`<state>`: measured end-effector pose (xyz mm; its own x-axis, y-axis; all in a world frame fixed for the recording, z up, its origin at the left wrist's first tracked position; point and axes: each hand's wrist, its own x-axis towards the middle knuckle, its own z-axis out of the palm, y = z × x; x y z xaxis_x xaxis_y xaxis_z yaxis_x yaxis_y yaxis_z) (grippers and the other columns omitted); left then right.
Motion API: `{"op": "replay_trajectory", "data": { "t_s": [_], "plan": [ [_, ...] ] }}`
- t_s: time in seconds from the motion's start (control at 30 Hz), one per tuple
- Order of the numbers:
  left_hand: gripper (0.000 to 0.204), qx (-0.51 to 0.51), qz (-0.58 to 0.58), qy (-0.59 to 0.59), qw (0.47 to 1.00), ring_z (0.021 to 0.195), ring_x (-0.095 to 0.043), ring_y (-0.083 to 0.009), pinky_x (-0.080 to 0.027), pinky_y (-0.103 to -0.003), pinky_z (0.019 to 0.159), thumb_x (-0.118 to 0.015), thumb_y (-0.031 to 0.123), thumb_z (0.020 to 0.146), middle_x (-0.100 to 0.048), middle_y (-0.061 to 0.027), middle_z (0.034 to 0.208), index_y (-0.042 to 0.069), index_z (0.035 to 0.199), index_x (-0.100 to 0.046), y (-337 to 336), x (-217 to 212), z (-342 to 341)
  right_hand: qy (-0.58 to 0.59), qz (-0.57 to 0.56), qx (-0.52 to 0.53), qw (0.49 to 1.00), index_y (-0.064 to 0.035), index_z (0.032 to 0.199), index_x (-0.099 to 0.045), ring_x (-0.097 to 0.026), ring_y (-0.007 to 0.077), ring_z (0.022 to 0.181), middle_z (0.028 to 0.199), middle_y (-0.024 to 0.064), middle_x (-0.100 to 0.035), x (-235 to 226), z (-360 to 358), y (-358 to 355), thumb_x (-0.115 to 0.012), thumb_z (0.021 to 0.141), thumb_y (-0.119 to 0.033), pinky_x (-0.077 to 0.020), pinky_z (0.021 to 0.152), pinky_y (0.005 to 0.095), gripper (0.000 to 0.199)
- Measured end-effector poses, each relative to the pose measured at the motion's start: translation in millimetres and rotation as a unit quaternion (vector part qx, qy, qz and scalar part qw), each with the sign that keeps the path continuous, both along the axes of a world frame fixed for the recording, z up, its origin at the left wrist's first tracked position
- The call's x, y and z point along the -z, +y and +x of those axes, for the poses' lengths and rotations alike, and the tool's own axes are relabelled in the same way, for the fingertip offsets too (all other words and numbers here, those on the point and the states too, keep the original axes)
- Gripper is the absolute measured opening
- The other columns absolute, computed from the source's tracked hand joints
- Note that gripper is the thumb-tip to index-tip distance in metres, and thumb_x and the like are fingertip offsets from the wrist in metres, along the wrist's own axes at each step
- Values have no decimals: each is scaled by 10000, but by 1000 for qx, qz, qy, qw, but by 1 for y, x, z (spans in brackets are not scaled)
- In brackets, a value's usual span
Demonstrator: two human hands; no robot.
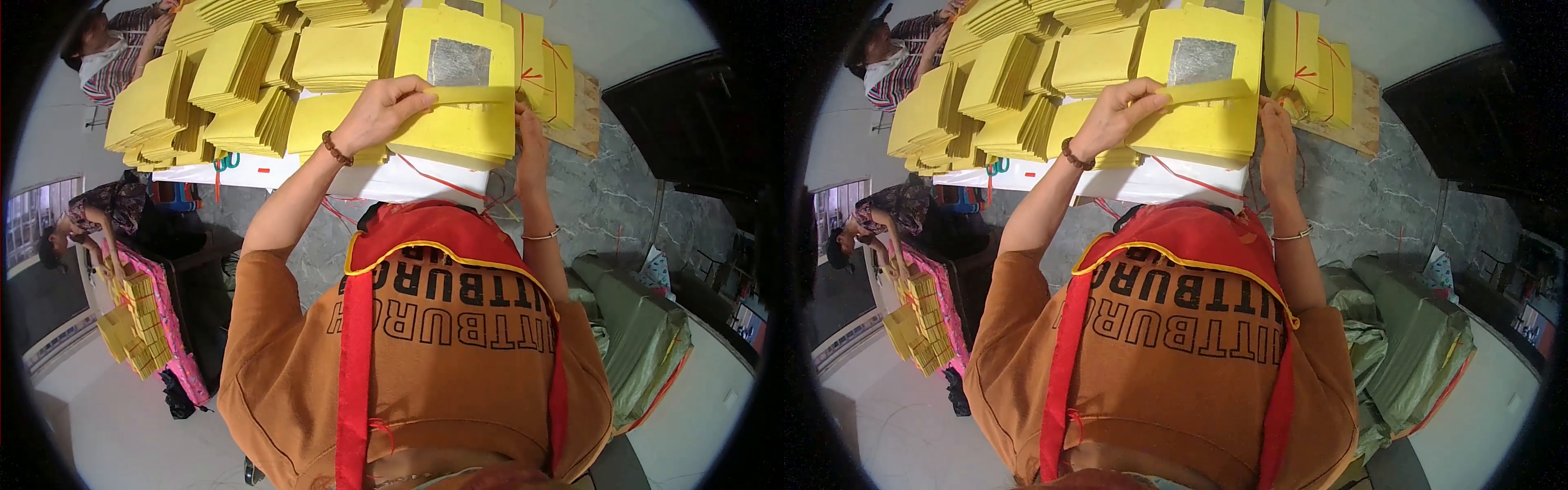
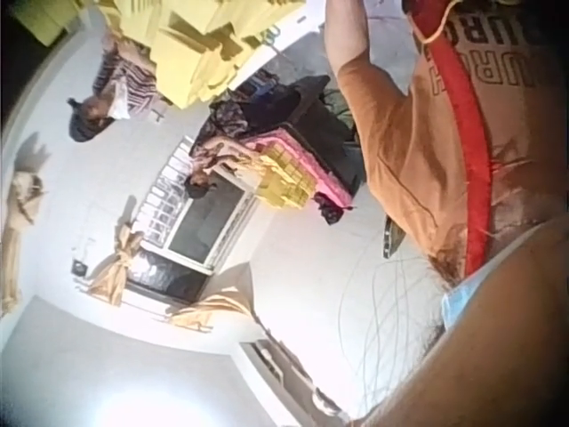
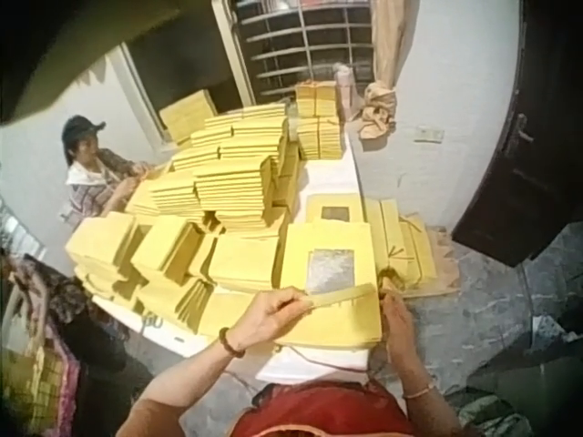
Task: Organizing, flipping, and stacking yellow joss paper on a work table.
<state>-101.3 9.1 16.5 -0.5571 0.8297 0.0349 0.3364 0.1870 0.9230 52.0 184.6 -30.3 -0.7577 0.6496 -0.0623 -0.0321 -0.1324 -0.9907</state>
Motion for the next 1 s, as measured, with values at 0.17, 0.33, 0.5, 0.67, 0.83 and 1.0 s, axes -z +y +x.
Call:
{"op": "replay_trajectory", "data": {
  "t_s": [0.17,0.33,0.5,0.67,0.83,1.0],
  "plan": [
    [187,38,-20,90,995,693,-539,-111,-430,-243,641,-565,186,851,-595,-33,749,6,873,-611,-3,-5,6,2,-3,-3,1000,23,1133,-487,-461,141,1016,1072,76,-522,-1,0,0,-388,940,-297,-331,907,256,386],
    [146,65,10,252,965,738,-564,-243,-448,-317,652,-587,161,809,-601,-88,789,33,868,-623,-3,-4,8,-1,-2,0,1000,22,1133,-489,-468,135,1006,1058,68,-530,-3,-1,0,-390,940,-291,-342,898,249,381],
    [134,73,33,300,950,737,-563,-252,-445,-340,652,-585,161,798,-600,-86,777,37,833,-625,-4,-2,11,2,1,-2,1000,20,1127,-495,-474,128,992,1051,61,-535,-3,-1,0,-391,940,-289,-349,888,244,376],
    [137,75,35,318,944,746,-562,-259,-441,-352,654,-580,166,792,-596,-83,761,38,800,-627,-3,-2,11,-2,-6,6,1000,22,1127,-496,-474,131,990,1039,62,-534,-3,-1,0,-400,936,-282,-346,887,246,372],
    [102,85,26,330,940,739,-554,-257,-439,-356,661,-561,113,767,-585,-84,747,49,812,-627,-4,-5,12,14,-6,-2,1000,25,1125,-499,-460,132,1020,1061,65,-522,1,-1,1,-413,932,-278,-333,903,246,369],
    [189,82,0,338,938,733,-552,-267,-442,-372,663,-491,36,690,-581,-94,737,51,824,-624,-5,-9,14,3,-18,-1,1000,37,1119,-510,-445,134,1048,1120,70,-488,-2,-1,0,-432,926,-263,-327,912,247,365]
  ]
}}
